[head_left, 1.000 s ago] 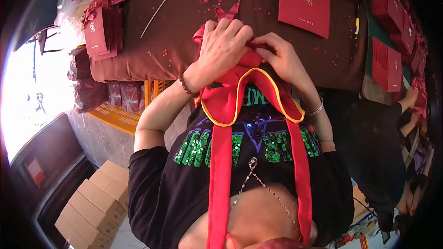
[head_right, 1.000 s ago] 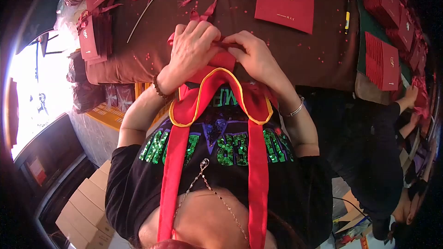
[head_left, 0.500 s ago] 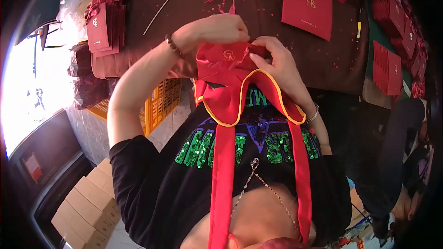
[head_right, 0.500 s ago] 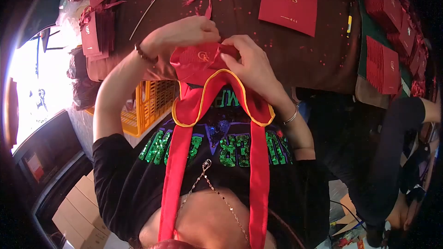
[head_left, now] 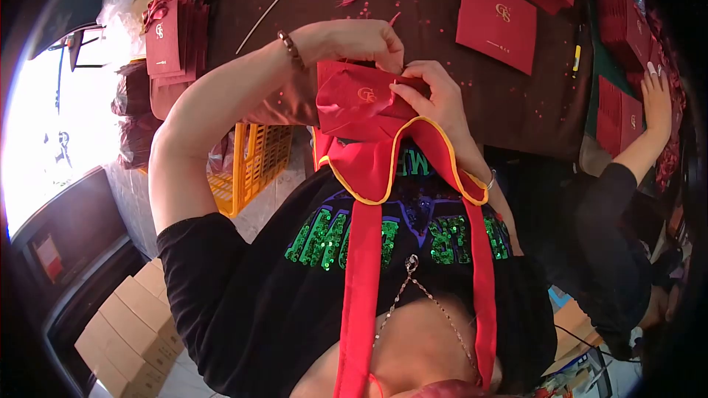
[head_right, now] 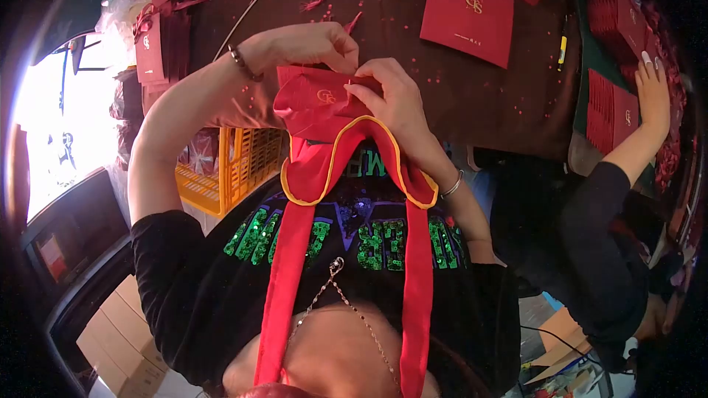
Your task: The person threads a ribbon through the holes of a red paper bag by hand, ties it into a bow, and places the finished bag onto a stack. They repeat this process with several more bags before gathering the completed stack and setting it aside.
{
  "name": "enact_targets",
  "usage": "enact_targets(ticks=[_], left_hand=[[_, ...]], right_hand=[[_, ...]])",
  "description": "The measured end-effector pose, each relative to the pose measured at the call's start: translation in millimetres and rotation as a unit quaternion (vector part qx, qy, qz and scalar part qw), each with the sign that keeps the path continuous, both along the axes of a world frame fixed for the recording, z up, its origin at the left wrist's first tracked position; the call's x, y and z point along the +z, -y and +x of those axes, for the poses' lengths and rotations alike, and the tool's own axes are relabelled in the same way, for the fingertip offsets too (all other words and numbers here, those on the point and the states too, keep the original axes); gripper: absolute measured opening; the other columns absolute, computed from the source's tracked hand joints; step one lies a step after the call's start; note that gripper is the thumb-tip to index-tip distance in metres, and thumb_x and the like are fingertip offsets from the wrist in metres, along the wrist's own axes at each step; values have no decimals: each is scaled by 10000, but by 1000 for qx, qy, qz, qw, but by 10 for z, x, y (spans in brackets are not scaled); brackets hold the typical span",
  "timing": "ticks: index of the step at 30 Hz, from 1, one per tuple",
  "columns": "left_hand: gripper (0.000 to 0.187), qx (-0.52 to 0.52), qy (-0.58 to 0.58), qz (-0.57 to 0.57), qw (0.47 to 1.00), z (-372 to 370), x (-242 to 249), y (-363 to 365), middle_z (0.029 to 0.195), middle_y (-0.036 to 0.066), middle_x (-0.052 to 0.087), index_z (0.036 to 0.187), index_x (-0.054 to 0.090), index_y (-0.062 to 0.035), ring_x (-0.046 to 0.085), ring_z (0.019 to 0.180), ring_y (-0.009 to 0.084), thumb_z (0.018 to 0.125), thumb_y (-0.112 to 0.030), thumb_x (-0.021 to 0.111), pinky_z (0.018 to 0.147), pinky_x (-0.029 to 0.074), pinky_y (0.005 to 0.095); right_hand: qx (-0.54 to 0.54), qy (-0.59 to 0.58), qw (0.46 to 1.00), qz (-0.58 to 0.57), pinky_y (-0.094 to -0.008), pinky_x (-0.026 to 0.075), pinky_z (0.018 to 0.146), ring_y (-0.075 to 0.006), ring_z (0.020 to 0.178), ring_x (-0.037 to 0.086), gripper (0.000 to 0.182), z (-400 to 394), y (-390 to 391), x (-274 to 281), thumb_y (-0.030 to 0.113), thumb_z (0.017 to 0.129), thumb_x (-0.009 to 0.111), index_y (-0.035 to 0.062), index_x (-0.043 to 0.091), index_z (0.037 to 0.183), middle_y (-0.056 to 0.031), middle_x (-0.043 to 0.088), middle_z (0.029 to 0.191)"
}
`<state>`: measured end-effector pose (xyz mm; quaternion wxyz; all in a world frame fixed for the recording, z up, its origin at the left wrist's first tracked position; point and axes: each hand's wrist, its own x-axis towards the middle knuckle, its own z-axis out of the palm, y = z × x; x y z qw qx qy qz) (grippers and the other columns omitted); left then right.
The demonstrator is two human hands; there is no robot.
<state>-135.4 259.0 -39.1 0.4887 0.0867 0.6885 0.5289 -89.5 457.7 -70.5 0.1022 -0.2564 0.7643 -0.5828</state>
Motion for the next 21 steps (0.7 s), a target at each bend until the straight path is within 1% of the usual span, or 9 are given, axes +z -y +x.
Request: enact_targets(ticks=[4,7,9,11,12,16,18,19,21], left_hand=[[130,-7,-74,3,997,78,-18,-6,646,-60,531,749,612,-20,450,612,45,789,-143,593,567,363,218],[152,-13,-110,-69,991,110,20,-1,652,-50,532,752,605,-16,455,618,46,810,-156,599,567,367,228],[136,25,-148,-8,989,141,13,7,654,-27,532,780,605,-26,451,606,44,837,-148,591,547,370,229],[134,186,-4,-18,982,119,160,92,659,-20,523,817,597,-33,453,623,36,872,-154,575,549,369,214],[129,226,-69,25,971,103,102,123,675,-38,506,836,585,-38,439,637,27,889,-153,561,570,361,191],[163,229,-109,45,966,82,59,210,714,-24,547,845,611,-19,490,665,40,874,-177,583,584,404,199],[157,229,-133,0,964,101,135,187,710,-22,543,845,610,-21,488,655,41,871,-171,576,573,399,199],[151,228,-157,-41,960,102,169,170,706,-20,539,844,609,-22,487,645,42,869,-166,569,561,394,199],[141,234,-178,-46,955,86,171,149,696,-21,535,843,610,-27,481,626,43,862,-160,568,549,388,200]], right_hand=[[13,68,997,-34,-290,459,688,-203,786,578,177,-35,-16,-93,101,749,694,-11,595,844,-101,567,889],[20,70,996,-43,-277,453,693,-185,791,575,158,-47,-18,-115,91,749,696,-15,598,814,-90,570,874],[19,29,999,-35,-264,449,693,-167,789,567,157,-31,-14,-80,93,750,700,-13,599,809,-84,568,853],[37,63,996,-41,-251,436,724,-142,812,551,149,23,-48,45,76,749,702,-9,595,807,-69,559,878],[55,99,993,-45,-237,423,756,-118,836,534,143,36,-59,93,59,748,704,-6,591,805,-55,551,903],[29,142,988,-45,-216,426,712,-103,790,540,135,53,-39,-30,64,769,693,2,589,827,-50,562,878],[46,196,979,-24,-221,443,693,-116,770,564,155,64,-44,-30,75,812,657,12,578,929,-74,595,897],[47,196,979,-24,-221,443,693,-116,770,564,155,80,-32,-16,75,812,657,12,578,929,-74,595,897],[52,155,987,-10,-298,462,660,-188,740,605,255,105,-10,22,110,850,603,29,521,1078,-126,620,848]])
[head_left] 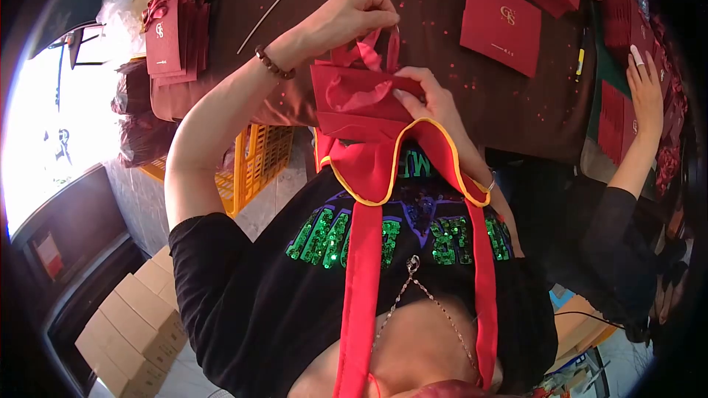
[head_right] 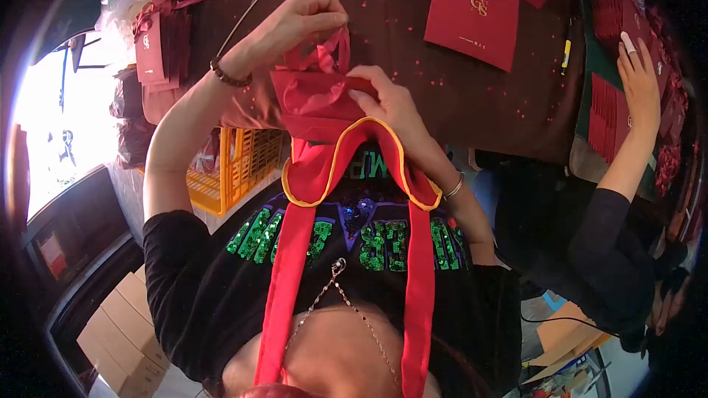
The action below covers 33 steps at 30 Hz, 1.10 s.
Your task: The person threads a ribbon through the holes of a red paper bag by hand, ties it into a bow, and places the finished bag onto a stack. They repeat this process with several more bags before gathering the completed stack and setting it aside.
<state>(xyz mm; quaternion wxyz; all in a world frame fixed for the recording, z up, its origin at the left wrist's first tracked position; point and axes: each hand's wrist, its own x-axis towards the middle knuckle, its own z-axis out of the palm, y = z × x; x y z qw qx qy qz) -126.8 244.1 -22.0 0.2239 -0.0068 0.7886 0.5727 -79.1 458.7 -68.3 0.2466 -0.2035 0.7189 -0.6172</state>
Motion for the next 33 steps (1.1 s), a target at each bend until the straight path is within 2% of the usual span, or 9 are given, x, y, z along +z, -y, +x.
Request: enact_targets(ticks=[8,12,13,14,16,19,20,23,33], left_hand=[[155,269,-2,328,906,-143,-275,88,677,-55,472,895,575,-53,366,558,27,897,-205,548,535,330,190],[263,226,-118,133,958,-120,-8,78,913,6,579,1095,547,-39,523,763,64,910,-226,538,644,420,207],[346,227,-45,131,964,-153,72,220,1152,49,513,1259,463,-88,467,1049,128,935,-201,506,900,393,285],[373,77,-325,172,927,-127,-84,389,1173,47,496,1286,445,-123,456,1065,127,927,-180,525,910,389,301],[392,229,-235,1,945,-20,-50,475,1221,46,471,1309,420,-146,428,1110,146,932,-188,517,935,373,309],[443,307,-97,130,938,307,-37,329,992,57,576,1203,502,7,537,864,110,874,-273,601,731,441,231],[528,240,-35,134,961,413,-96,330,1017,65,576,1271,436,5,534,933,120,870,-291,611,817,436,248],[486,175,-36,25,984,570,-149,118,1010,62,587,1244,453,25,541,930,116,867,-236,616,825,445,256],[315,78,-68,49,993,700,-173,-59,948,49,629,1131,550,18,559,881,84,834,-70,608,776,463,246]], right_hand=[[84,-8,996,17,-327,469,675,-225,764,625,373,-23,-19,128,130,891,555,75,401,1226,-173,621,903],[24,28,997,61,-297,469,684,-146,760,601,384,-53,-42,27,90,888,543,79,398,1242,-142,619,853],[-21,52,997,-44,-259,464,750,-106,860,572,422,-67,1,-108,52,886,533,68,368,1274,-123,609,939],[-20,51,997,-46,-259,464,750,-106,860,572,422,-79,-34,-177,52,886,533,68,368,1274,-123,609,939],[-83,118,975,-171,-244,449,822,-118,961,546,453,-126,-47,-103,31,888,529,43,334,1296,-128,563,1082],[-95,140,967,-192,-252,446,853,-131,1008,527,457,-204,-77,-44,4,880,531,25,328,1290,-123,514,1157],[-105,150,964,-195,-253,451,845,-130,999,531,444,-219,-76,-31,3,875,539,24,348,1276,-120,518,1147],[-86,123,975,-162,-234,471,781,-108,847,581,454,-267,-84,-187,31,854,587,35,374,1255,-87,602,955],[-12,210,972,-104,-228,480,776,-103,863,592,416,-390,-43,129,57,808,658,-11,480,1178,-77,632,962]])
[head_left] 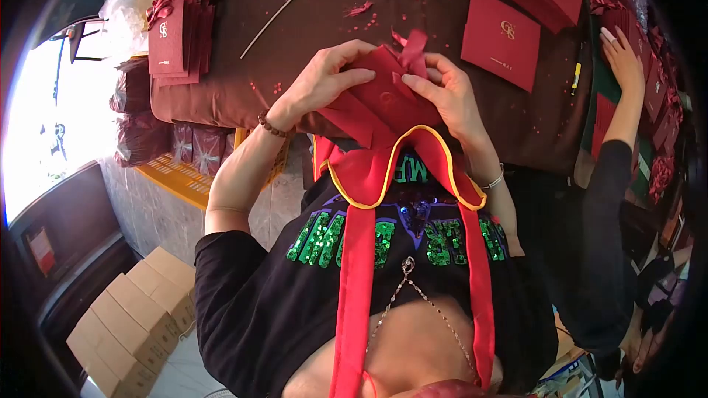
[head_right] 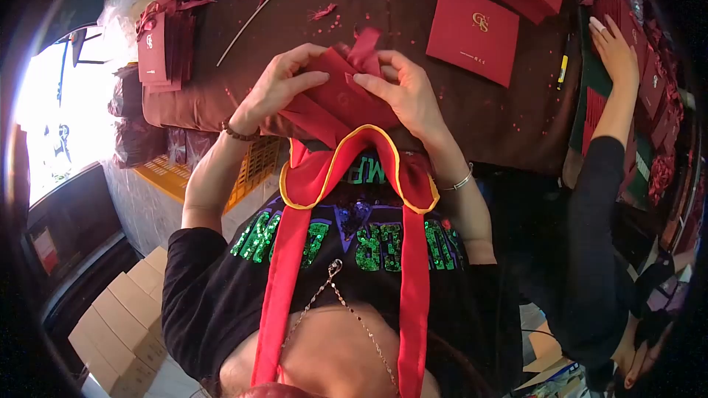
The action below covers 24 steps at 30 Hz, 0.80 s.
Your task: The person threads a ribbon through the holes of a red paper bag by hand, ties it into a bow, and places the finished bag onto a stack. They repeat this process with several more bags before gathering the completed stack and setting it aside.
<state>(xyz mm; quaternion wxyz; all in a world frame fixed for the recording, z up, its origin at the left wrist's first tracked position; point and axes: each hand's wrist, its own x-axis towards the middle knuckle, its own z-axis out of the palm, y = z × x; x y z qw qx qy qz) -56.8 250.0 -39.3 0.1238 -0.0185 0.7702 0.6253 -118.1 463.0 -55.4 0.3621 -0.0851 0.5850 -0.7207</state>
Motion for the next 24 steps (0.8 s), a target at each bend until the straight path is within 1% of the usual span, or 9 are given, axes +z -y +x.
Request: enact_targets(ticks=[5,7,9,11,15,18,21,22,24], left_hand=[[338,52,13,67,996,53,-13,16,1005,62,617,1157,532,31,555,922,101,845,-83,599,808,457,255],[337,38,18,56,998,75,62,33,1025,27,599,1171,520,10,540,937,86,861,-99,598,830,441,237],[564,-8,125,203,971,146,251,159,1142,67,565,1268,442,7,527,1031,120,822,-266,653,886,425,271],[641,-64,48,87,993,222,390,180,1201,86,530,1310,397,7,492,1101,146,783,-224,680,922,405,277],[624,-12,110,45,993,341,533,247,1255,89,496,1322,383,13,439,1172,166,775,-86,668,996,345,292],[544,64,-57,-149,985,611,869,703,1256,81,509,1296,441,-10,462,1152,152,792,-48,642,989,369,281],[475,265,-137,-276,914,925,1262,1155,1230,75,551,1237,518,-8,488,1140,148,775,33,617,981,376,282],[436,332,-150,-228,903,968,1300,1247,1212,83,568,1225,530,-5,505,1132,152,794,42,577,975,380,282],[438,328,-204,-481,788,921,1286,1479,1165,101,586,1235,557,-147,554,1068,242,826,5,523,919,422,337]], right_hand=[[41,-82,996,6,-218,480,776,-98,864,593,266,39,37,-18,39,822,635,-24,564,1071,-68,634,956],[-7,-49,999,16,-208,481,759,-95,835,597,252,37,63,-85,31,827,625,-22,568,1067,-66,639,945],[15,-70,997,21,-203,483,749,-96,819,603,228,15,92,-19,29,828,623,-18,577,1047,-65,644,930],[-17,-39,999,-19,-207,484,747,-97,807,608,206,-9,107,22,29,830,620,-12,584,1029,-62,649,907],[2,-87,995,-57,-231,490,783,-118,888,603,288,-12,233,-85,49,850,603,3,529,1124,-85,621,1020],[-31,-29,995,-90,-248,489,807,-141,935,599,357,21,326,155,72,867,589,15,467,1198,-96,603,1069],[-8,-15,999,-38,-256,488,803,-150,935,603,384,-53,299,-13,96,882,577,24,434,1231,-96,607,1063],[10,-23,1000,-16,-250,486,791,-140,923,602,346,-56,283,-52,103,886,575,27,466,1206,-89,612,1049],[30,-22,999,-17,-247,485,786,-134,917,600,327,-35,309,-126,105,887,574,26,481,1191,-87,614,1040]])
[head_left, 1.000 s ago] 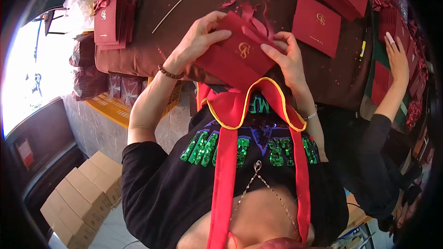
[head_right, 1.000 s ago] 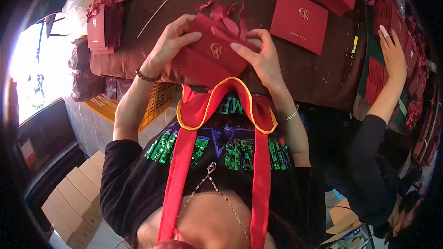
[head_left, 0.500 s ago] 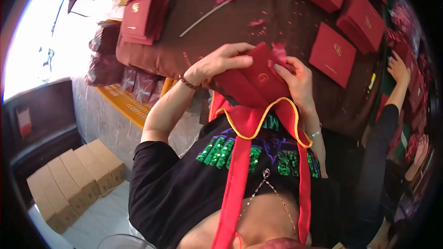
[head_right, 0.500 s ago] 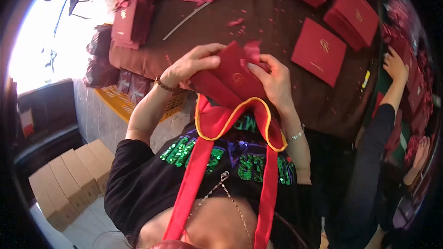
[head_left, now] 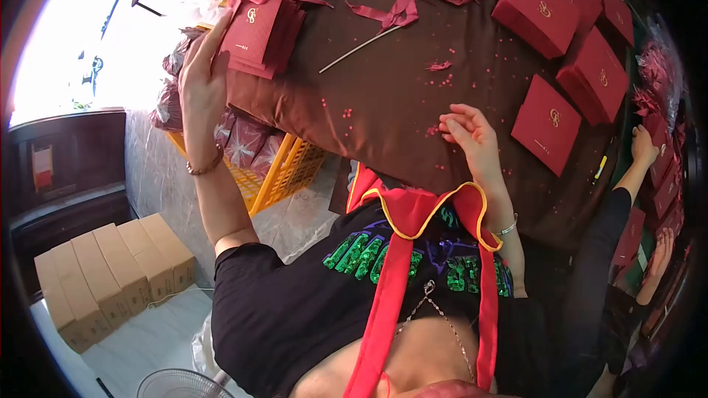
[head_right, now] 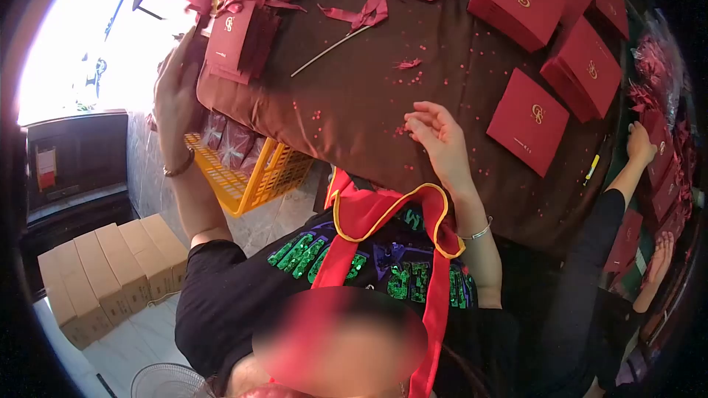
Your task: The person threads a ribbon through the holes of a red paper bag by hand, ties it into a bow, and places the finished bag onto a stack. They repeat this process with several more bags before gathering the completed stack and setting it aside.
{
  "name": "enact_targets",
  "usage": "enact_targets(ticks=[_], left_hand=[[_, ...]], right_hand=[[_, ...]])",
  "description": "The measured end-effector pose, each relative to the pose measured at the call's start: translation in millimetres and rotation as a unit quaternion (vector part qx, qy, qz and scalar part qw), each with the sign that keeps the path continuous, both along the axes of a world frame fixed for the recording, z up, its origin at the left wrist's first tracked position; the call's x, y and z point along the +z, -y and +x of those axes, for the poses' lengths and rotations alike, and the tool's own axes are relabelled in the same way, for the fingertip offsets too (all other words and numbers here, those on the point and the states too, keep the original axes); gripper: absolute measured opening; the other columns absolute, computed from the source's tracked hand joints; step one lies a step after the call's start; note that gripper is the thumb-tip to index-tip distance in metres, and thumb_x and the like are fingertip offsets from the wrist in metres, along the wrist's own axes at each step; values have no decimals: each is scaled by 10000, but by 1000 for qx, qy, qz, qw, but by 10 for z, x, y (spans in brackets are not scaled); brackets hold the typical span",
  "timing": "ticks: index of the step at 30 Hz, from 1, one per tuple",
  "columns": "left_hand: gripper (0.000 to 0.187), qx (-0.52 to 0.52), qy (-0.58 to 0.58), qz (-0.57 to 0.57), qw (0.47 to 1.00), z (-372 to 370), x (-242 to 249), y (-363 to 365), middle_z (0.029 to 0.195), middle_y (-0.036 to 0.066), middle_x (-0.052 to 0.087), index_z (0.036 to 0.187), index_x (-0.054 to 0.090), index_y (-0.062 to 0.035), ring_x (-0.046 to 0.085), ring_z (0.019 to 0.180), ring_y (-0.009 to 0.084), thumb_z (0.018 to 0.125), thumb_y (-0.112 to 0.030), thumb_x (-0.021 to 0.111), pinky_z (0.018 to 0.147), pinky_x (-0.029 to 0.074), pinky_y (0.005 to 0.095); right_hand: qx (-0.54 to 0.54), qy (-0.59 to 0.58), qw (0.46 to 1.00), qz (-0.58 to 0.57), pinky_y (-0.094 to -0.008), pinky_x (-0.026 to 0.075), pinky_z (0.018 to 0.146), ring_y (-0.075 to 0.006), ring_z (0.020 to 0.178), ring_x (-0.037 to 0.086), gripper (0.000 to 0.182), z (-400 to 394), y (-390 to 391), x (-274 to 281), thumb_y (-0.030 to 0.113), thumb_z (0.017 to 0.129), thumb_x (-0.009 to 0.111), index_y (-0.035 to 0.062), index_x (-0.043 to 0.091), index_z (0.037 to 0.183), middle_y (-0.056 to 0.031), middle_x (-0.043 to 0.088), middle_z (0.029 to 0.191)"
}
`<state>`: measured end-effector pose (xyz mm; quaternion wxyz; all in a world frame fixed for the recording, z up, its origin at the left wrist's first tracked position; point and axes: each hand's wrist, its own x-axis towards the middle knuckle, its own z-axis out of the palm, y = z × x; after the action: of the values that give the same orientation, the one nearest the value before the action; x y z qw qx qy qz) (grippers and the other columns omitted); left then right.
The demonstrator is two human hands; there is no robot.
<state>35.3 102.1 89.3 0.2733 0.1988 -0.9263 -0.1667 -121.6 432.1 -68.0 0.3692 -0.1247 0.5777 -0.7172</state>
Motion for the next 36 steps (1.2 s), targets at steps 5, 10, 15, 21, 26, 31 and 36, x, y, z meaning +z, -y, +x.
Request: enact_targets(ticks=[5,10,15,21,26,31,36], left_hand=[[520,107,99,-209,967,-234,-836,715,1169,137,554,1308,476,-264,523,1068,334,822,-105,568,905,422,430],[385,95,119,-131,980,-524,-970,753,1193,153,548,1253,528,-229,509,1094,348,870,-195,537,912,411,420],[301,61,93,57,992,-514,-1064,1186,1217,111,538,1134,578,-132,515,1077,344,873,-281,564,893,400,476],[659,-57,63,331,940,-340,-1523,2403,1347,168,409,1361,255,23,393,1248,244,873,-259,595,1051,305,352],[401,32,80,446,891,-382,-1077,1736,831,0,585,1047,525,6,562,724,63,810,-267,699,590,416,175],[443,89,169,457,869,-455,-1104,1764,1011,59,631,1141,578,-28,593,907,130,810,-302,686,830,452,260],[424,106,168,583,788,-488,-1204,1846,1037,64,630,1139,597,-53,605,921,168,804,-297,687,837,478,302]], right_hand=[[51,6,999,3,-245,478,783,-124,909,593,273,89,33,8,109,891,562,22,519,1147,-76,619,1019],[28,10,998,48,-246,475,778,-123,900,592,265,98,-39,5,111,887,567,19,523,1131,-75,622,980],[29,15,999,44,-250,474,771,-122,902,587,268,89,-45,-13,128,889,567,19,523,1130,-76,619,982],[64,-4,996,68,-247,463,785,-102,898,570,292,78,30,24,145,878,584,12,532,1132,-64,607,978],[49,-30,997,48,-250,465,797,-112,906,582,265,132,-149,-99,152,869,600,13,561,1091,-60,615,965],[64,-39,995,68,-245,461,796,-108,915,576,280,103,-146,21,170,870,596,14,554,1098,-56,610,977],[101,-65,989,91,-230,454,800,-96,915,562,281,97,-98,108,173,869,599,24,554,1103,-44,599,983]])
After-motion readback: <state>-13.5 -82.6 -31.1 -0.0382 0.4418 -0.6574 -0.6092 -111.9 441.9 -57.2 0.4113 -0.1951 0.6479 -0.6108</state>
